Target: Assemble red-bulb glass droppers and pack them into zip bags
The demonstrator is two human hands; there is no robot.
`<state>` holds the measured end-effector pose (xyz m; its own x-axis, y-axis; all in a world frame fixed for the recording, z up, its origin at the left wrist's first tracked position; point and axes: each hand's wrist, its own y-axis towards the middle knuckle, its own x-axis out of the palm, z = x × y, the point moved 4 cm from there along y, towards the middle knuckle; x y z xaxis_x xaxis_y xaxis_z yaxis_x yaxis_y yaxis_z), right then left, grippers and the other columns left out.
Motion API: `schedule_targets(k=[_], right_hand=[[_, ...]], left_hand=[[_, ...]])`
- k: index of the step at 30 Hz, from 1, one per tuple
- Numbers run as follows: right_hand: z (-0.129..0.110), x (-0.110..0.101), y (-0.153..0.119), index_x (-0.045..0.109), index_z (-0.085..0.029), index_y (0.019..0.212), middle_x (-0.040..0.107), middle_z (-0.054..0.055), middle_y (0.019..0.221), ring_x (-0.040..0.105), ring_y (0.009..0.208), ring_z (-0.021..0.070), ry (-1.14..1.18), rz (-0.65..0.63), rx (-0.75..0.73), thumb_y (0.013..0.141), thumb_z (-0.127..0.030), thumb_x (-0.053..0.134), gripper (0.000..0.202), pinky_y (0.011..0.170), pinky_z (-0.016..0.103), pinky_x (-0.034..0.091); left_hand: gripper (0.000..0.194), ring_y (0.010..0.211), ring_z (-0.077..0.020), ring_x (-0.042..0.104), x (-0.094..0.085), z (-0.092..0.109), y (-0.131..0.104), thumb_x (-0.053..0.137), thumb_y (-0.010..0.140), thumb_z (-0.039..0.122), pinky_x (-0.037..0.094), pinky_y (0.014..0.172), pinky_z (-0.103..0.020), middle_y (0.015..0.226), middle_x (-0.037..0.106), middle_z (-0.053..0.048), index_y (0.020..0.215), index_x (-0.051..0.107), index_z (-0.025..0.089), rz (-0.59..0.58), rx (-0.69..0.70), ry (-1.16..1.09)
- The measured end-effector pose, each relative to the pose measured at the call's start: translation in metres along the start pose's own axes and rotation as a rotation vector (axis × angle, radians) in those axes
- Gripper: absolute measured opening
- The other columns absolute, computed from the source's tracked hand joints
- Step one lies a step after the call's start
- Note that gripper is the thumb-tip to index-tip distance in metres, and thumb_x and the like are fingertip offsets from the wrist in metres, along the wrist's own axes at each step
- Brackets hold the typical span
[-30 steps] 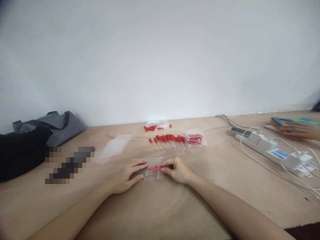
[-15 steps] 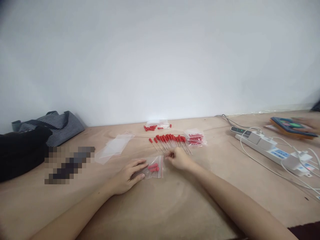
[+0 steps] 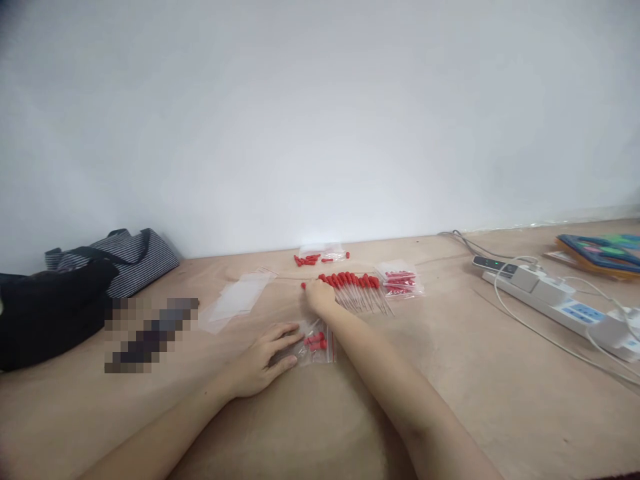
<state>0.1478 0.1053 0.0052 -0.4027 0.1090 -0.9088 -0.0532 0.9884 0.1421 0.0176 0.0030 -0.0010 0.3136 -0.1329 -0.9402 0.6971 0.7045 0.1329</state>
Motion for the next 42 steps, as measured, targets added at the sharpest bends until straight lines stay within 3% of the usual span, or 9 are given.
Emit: schedule_targets(k=[5,9,13,16,19,25,31,38,42], right_hand=[[0.004,-0.016,-0.008,0.043,-0.006,0.114,0.055,0.018,0.102,0.056,0.086,0.0207,0.061,0.01,-0.151,0.073,-0.01,0.046,0.042,0.072,0.03,0.043],[0.036,-0.048,-0.036,0.013,-0.009,0.131,0.055,0.007,0.085,0.054,0.071,0.0146,0.396,0.236,-0.335,0.078,-0.014,0.036,0.058,0.068,0.029,0.044],[0.089,-0.051,-0.071,-0.004,-0.019,0.13,0.047,-0.003,0.073,0.048,0.046,0.0091,0.844,0.336,-0.118,0.077,-0.023,0.041,0.069,0.049,0.026,0.046],[0.112,-0.038,-0.09,0.007,-0.022,0.125,0.045,-0.007,0.067,0.051,0.045,0.0106,1.057,0.409,0.093,0.073,-0.026,0.046,0.064,0.049,0.028,0.049],[0.113,-0.024,-0.096,0.018,-0.022,0.115,0.045,-0.006,0.064,0.055,0.053,0.0136,1.192,0.436,0.223,0.072,-0.025,0.048,0.053,0.054,0.03,0.052],[0.09,-0.014,-0.093,0.025,-0.024,0.102,0.047,-0.004,0.066,0.058,0.055,0.0145,1.31,0.355,0.285,0.073,-0.025,0.048,0.037,0.056,0.033,0.054],[0.07,-0.005,-0.101,0.036,-0.021,0.086,0.051,-0.005,0.064,0.056,0.051,0.009,1.421,0.209,0.308,0.071,-0.028,0.052,0.023,0.054,0.025,0.052],[0.052,-0.005,-0.101,0.053,-0.015,0.079,0.042,-0.01,0.039,0.035,0.027,0.0041,1.13,-0.168,0.158,0.071,-0.037,0.054,0.024,0.026,0.015,0.024],[0.05,-0.001,-0.097,0.056,-0.015,0.083,0.053,-0.007,0.046,0.039,0.029,0.0037,1.094,-0.241,0.134,0.072,-0.035,0.054,0.023,0.028,0.014,0.026]], left_hand=[[0.041,0.118,-0.0236,0.038,0.0,0.0,0.0,0.044,0.083,0.037,0.031,0.098,-0.042,0.128,0.043,-0.008,0.12,0.048,0.022,0.008,-0.006,-0.015],[0.04,0.118,-0.0232,0.037,-0.001,0.001,0.001,0.045,0.082,0.037,0.031,0.099,-0.042,0.128,0.043,-0.008,0.119,0.049,0.023,0.016,-0.015,-0.013],[0.04,0.119,-0.0235,0.036,-0.002,0.003,0.002,0.045,0.082,0.036,0.029,0.099,-0.043,0.129,0.042,-0.007,0.119,0.049,0.023,-0.005,-0.047,-0.004],[0.039,0.119,-0.0237,0.036,-0.002,0.003,0.003,0.045,0.082,0.036,0.029,0.099,-0.044,0.13,0.042,-0.006,0.119,0.049,0.025,-0.006,-0.053,-0.008],[0.039,0.119,-0.0236,0.036,-0.002,0.003,0.003,0.045,0.082,0.036,0.028,0.1,-0.044,0.13,0.042,-0.006,0.119,0.048,0.025,0.004,-0.037,-0.015],[0.04,0.12,-0.0243,0.035,-0.002,0.004,0.003,0.044,0.082,0.037,0.027,0.1,-0.044,0.13,0.041,-0.007,0.12,0.047,0.023,-0.022,-0.057,-0.022],[0.066,0.117,-0.0218,0.038,-0.004,0.004,0.001,0.047,0.08,0.036,0.03,0.098,-0.041,0.128,0.043,-0.007,0.135,0.013,0.023,0.021,-0.092,-0.11],[0.067,0.116,-0.0212,0.038,-0.002,0.004,0.002,0.047,0.08,0.034,0.027,0.099,-0.042,0.128,0.044,-0.007,0.135,0.011,0.023,0.017,-0.066,-0.127],[0.066,0.116,-0.0212,0.039,-0.002,0.004,0.002,0.047,0.08,0.034,0.027,0.1,-0.043,0.127,0.044,-0.007,0.135,0.012,0.024,0.022,-0.055,-0.13]])
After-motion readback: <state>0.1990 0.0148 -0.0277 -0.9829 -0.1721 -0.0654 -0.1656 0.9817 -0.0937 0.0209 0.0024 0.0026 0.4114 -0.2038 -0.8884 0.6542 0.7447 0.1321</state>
